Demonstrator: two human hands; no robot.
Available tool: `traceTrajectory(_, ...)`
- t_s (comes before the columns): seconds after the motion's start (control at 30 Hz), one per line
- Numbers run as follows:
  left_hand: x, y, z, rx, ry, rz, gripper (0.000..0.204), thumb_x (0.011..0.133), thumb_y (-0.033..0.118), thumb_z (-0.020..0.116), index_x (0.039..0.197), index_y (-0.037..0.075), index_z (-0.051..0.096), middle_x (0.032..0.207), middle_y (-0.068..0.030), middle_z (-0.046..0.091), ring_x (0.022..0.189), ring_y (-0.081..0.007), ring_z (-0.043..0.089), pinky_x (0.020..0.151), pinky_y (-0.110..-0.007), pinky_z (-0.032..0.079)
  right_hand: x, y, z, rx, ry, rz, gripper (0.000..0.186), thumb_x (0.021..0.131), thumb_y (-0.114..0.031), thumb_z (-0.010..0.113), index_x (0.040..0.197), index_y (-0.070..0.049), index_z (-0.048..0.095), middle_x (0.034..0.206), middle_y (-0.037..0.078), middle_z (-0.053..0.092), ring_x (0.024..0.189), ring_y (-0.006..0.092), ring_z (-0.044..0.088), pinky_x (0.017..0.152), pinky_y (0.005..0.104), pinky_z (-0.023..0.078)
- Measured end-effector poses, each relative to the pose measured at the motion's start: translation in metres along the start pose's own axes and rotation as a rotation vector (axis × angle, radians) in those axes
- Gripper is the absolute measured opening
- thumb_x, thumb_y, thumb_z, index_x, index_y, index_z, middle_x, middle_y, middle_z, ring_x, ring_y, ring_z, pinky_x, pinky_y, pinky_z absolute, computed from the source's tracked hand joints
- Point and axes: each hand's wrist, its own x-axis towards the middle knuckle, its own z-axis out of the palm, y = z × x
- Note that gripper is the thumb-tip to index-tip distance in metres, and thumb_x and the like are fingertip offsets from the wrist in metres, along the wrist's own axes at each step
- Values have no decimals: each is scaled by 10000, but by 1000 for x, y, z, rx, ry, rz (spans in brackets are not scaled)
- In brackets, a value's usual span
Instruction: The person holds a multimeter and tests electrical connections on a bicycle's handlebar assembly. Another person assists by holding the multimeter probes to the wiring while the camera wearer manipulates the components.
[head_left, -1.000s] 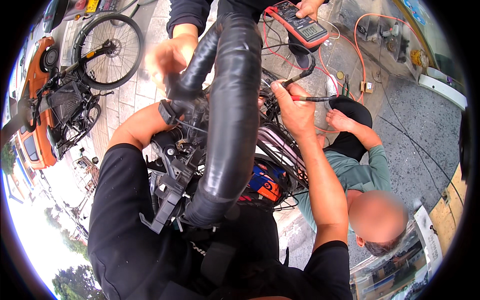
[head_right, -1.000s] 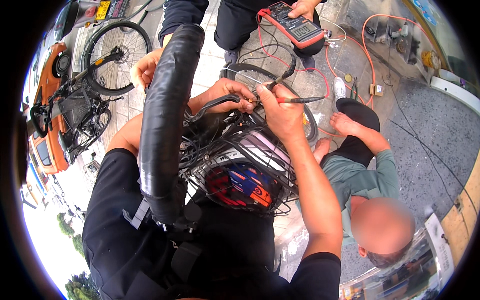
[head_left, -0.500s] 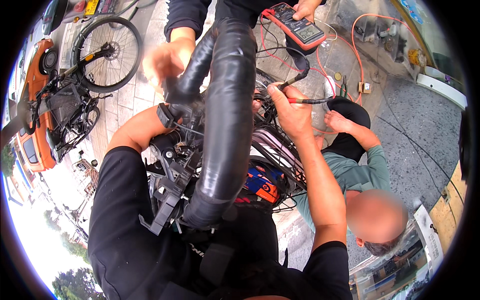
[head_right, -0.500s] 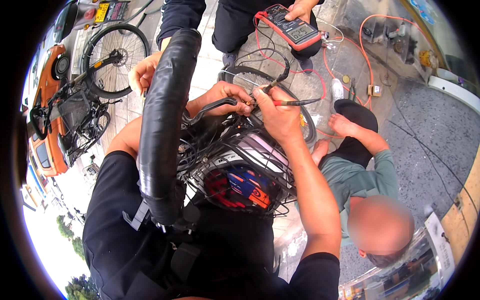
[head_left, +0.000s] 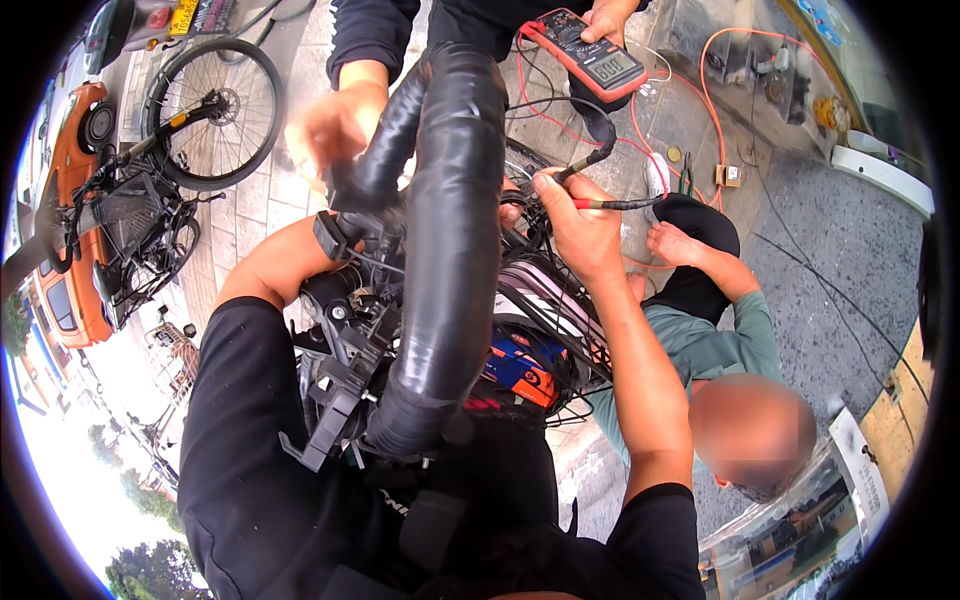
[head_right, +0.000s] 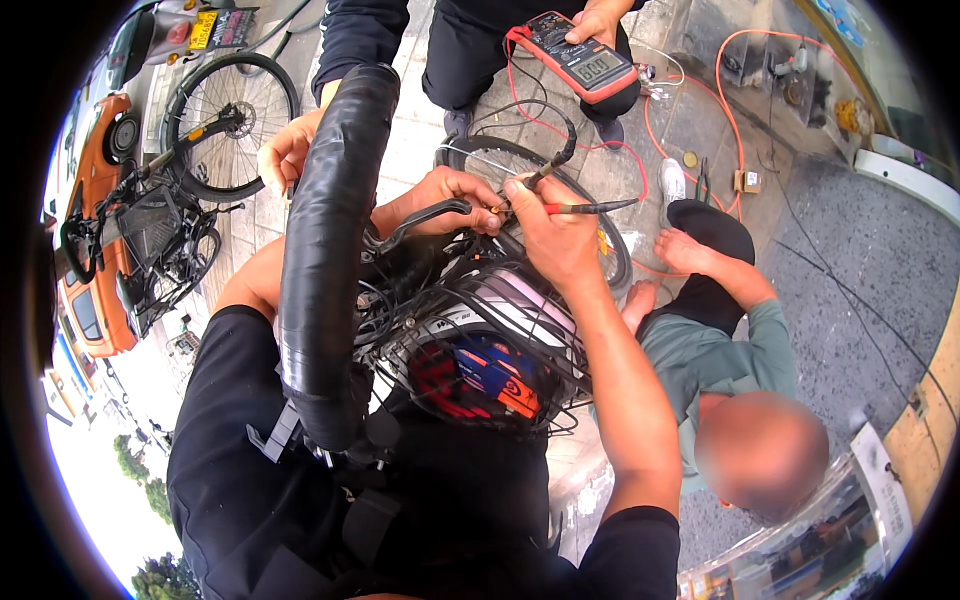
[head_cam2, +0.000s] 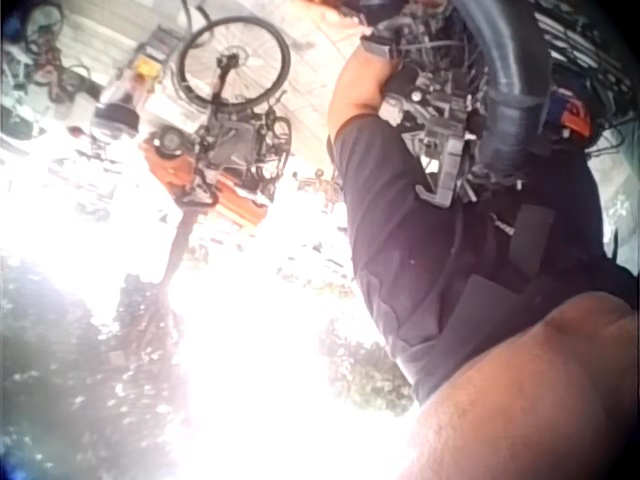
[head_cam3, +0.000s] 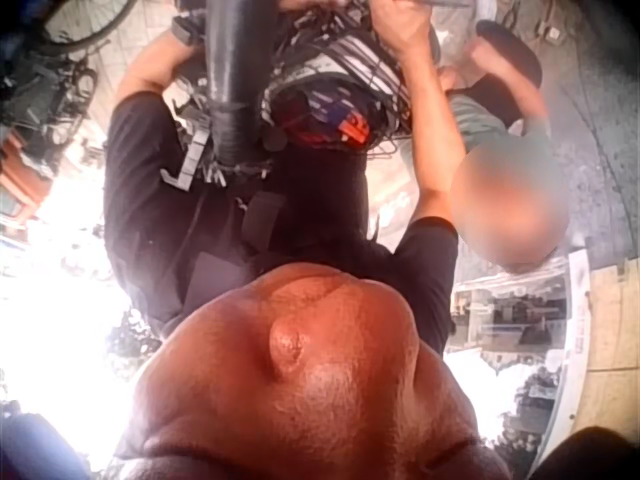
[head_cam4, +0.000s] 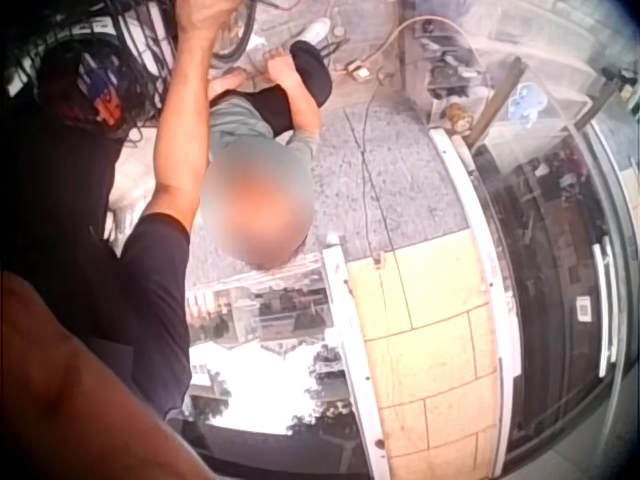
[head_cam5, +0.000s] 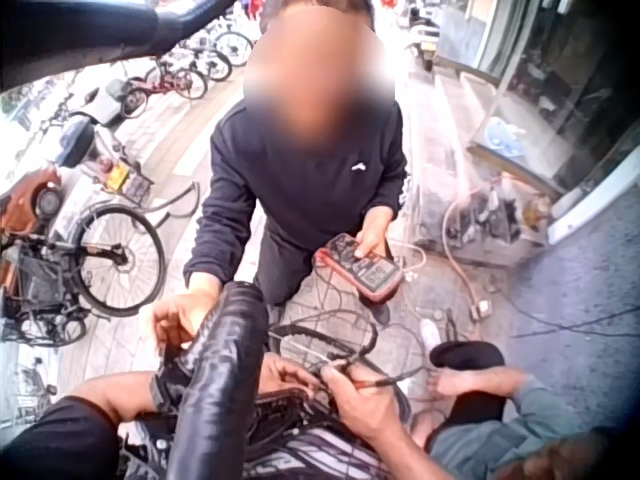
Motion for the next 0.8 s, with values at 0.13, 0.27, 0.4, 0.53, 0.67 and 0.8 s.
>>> traceTrajectory(0.13, 1, -3, 2, -50, -8, 18, 192, 1023, 39, 739, 1189, -57, 726, 1016, -114, 784, 909, -132, 722, 829, -291, 596, -1, 2, 1, -47, 24, -53, 187, 1041, -161, 724, 1030, 24, 749, 809, 44, 711, 755, 82, 614, 677, 286, 506)
traceTrajectory(0.27, 1, -18, -6, -321, 109, -172, 186, 1024, 44, 740, 1181, -54, 726, 1016, -106, 782, 915, -131, 720, 833, -288, 592, 0, 2, 2, -37, 20, -59, 187, 1037, -162, 729, 1022, 23, 749, 794, 38, 700, 738, 81, 599, 663, 288, 496)
traceTrajectory(0.4, -1, 3, 3, 3, -3, 21, 191, 1024, 47, 741, 1188, -49, 724, 1028, -100, 782, 932, -133, 720, 845, -290, 588, 0, 5, 1, -54, 29, -53, 189, 1033, -170, 736, 1020, 18, 753, 775, 31, 690, 720, 80, 580, 646, 289, 482)
traceTrajectory(0.53, -2, 5, 4, 55, 5, 18, 193, 1023, 47, 741, 1191, -46, 721, 1038, -99, 782, 945, -139, 726, 850, -291, 589, -1, 3, 1, -51, 46, -39, 194, 1030, -178, 740, 1019, 14, 759, 762, 26, 684, 707, 79, 570, 633, 294, 473)
traceTrajectory(0.67, -3, 4, 2, 20, 10, 20, 192, 1020, 44, 744, 1187, -47, 717, 1042, -104, 782, 953, -143, 733, 850, -290, 592, -2, 0, 3, -44, 51, -60, 193, 1026, -179, 746, 1019, 13, 761, 757, 24, 681, 702, 78, 567, 627, 294, 469)
traceTrajectory(0.8, -2, 2, 4, -7, 33, 18, 190, 1017, 35, 745, 1184, -48, 710, 1047, -108, 781, 953, -144, 739, 850, -287, 597, -2, 4, 1, -41, 68, -68, 188, 1023, -174, 749, 1019, 13, 762, 760, 24, 684, 706, 77, 569, 632, 291, 470)
